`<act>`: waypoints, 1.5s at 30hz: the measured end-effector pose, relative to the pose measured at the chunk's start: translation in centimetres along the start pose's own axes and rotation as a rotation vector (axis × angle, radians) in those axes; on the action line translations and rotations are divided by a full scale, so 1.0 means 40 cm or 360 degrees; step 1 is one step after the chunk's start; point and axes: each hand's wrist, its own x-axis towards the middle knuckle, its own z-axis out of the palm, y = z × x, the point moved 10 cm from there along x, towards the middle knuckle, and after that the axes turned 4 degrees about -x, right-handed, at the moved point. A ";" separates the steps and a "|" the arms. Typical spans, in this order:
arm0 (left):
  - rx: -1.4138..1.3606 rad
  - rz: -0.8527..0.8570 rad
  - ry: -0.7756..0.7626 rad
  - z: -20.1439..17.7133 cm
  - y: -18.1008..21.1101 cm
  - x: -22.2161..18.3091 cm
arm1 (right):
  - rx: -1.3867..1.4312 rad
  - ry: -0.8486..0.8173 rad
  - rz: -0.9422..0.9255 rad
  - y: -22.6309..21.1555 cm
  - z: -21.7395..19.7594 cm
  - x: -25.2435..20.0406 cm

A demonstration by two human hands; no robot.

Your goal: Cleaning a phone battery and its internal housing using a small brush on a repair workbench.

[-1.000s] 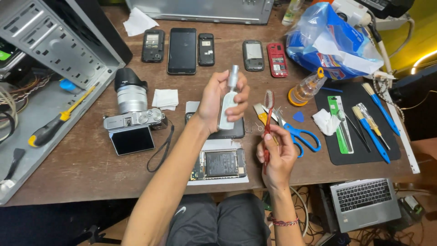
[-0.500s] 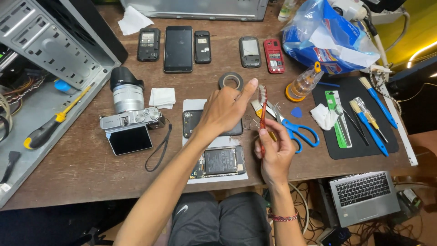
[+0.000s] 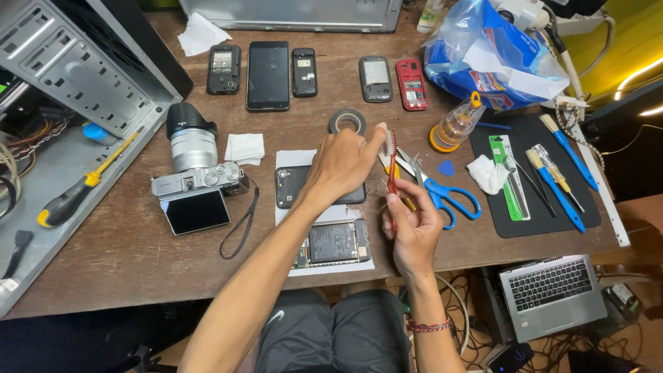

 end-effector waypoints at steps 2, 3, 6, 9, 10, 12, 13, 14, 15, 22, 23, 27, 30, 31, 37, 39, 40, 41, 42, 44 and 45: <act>0.0006 -0.0009 0.0017 -0.005 0.002 0.001 | -0.0007 -0.0001 0.0001 -0.003 0.002 -0.001; 0.0013 -0.0017 0.0035 -0.009 0.003 0.001 | -0.0013 -0.0002 0.0001 -0.004 0.003 -0.001; 0.0005 -0.0006 0.0049 -0.003 0.000 0.005 | -0.0003 -0.0003 -0.0002 0.002 0.000 0.000; 0.0033 -0.0038 0.0011 0.012 -0.007 0.005 | -0.0010 -0.0007 -0.0004 0.005 -0.002 0.001; 0.0033 -0.0038 0.0009 0.009 -0.006 0.000 | -0.0010 -0.0006 -0.0003 0.004 -0.002 0.000; -0.0011 -0.0036 -0.0011 0.005 -0.004 -0.011 | -0.0025 -0.0005 0.0018 0.006 -0.001 -0.001; -0.0011 -0.0041 -0.0007 -0.001 -0.001 -0.016 | -0.0025 -0.0010 0.0021 0.007 -0.001 -0.002; -0.0004 -0.0056 -0.0020 -0.004 0.001 -0.022 | -0.0038 -0.0013 0.0017 0.006 -0.001 -0.003; 0.0004 -0.0065 -0.0033 -0.007 0.006 -0.024 | -0.0049 -0.0015 0.0006 0.004 0.000 0.001; -0.0316 0.0068 0.0119 -0.019 -0.039 0.053 | -0.0038 -0.0022 0.0041 0.010 0.001 0.003; -0.0425 0.0062 0.0135 -0.038 -0.032 0.053 | -0.0041 -0.0017 0.0054 0.014 -0.001 0.003; -0.0426 0.0158 0.0288 -0.138 0.007 0.035 | -0.0042 -0.0004 0.0071 0.013 -0.004 0.004; -0.0282 0.0221 0.0401 -0.166 -0.056 0.070 | -0.0032 0.0011 0.0081 0.014 -0.006 0.004; -0.0280 0.0217 0.0410 -0.164 -0.078 0.074 | -0.0029 0.0002 0.0083 0.014 -0.005 0.004; -0.0280 0.0315 0.0571 -0.165 -0.154 0.092 | -0.0049 -0.0017 0.0085 0.015 -0.003 0.001; -0.0289 0.0441 0.0627 -0.162 -0.152 0.091 | -0.0074 -0.0015 0.0082 0.011 -0.001 0.001; -0.0290 0.0440 0.0636 -0.169 -0.139 0.079 | -0.0074 -0.0023 0.0080 0.009 0.001 0.000; -0.0298 0.0456 0.0663 -0.177 -0.124 0.065 | -0.0090 -0.0026 0.0082 0.008 0.001 -0.001; -0.0305 0.0471 0.0690 -0.185 -0.110 0.051 | -0.0105 -0.0028 0.0084 0.006 0.002 -0.002; -0.0321 0.0582 0.0793 -0.202 -0.083 0.008 | -0.0124 -0.0041 0.0085 0.006 0.000 -0.003; -0.0333 0.0699 0.0887 -0.218 -0.064 -0.019 | -0.0139 -0.0043 0.0084 0.007 0.002 -0.002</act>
